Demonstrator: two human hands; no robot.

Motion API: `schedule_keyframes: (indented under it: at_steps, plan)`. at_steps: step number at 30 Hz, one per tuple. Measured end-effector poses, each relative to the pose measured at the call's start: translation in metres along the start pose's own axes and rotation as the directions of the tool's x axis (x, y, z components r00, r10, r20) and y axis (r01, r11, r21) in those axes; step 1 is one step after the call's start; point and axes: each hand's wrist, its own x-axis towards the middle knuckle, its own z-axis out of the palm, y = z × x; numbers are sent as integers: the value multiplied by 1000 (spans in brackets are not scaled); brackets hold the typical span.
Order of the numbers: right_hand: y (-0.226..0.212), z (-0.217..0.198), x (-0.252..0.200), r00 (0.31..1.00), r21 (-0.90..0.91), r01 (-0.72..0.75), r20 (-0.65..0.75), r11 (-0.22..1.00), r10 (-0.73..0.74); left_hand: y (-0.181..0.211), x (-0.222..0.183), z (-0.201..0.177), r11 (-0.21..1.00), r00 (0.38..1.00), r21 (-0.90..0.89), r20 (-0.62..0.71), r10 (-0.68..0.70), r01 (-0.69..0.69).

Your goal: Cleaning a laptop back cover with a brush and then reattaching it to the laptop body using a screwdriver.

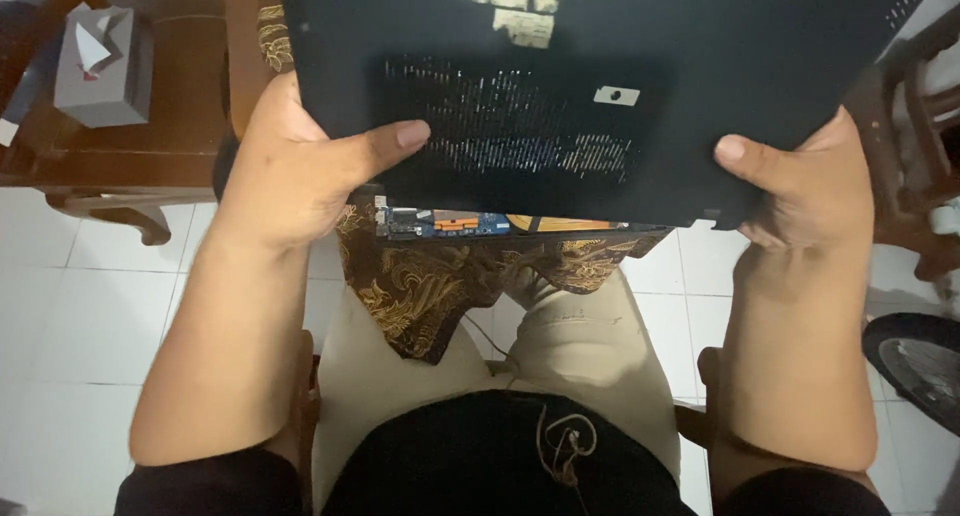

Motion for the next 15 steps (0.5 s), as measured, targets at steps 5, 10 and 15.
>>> schedule_keyframes:
  at_steps: [5, 10, 15]
  plan:
    - [4, -12, -2, 996, -36, 67, 63, 997, -65, -11, -1, -5, 993, 994, -89, 78, 80, -73]
    - [9, -30, -6, 980, -182, 196, 82, 964, -184, -6, -6, -8, 988, 986, 41, 72, 149, -152]
    - [-48, -73, 44, 362, -229, 670, 931, 707, -42, -16, -6, -27, 745, 730, -113, 151, 667, -657]
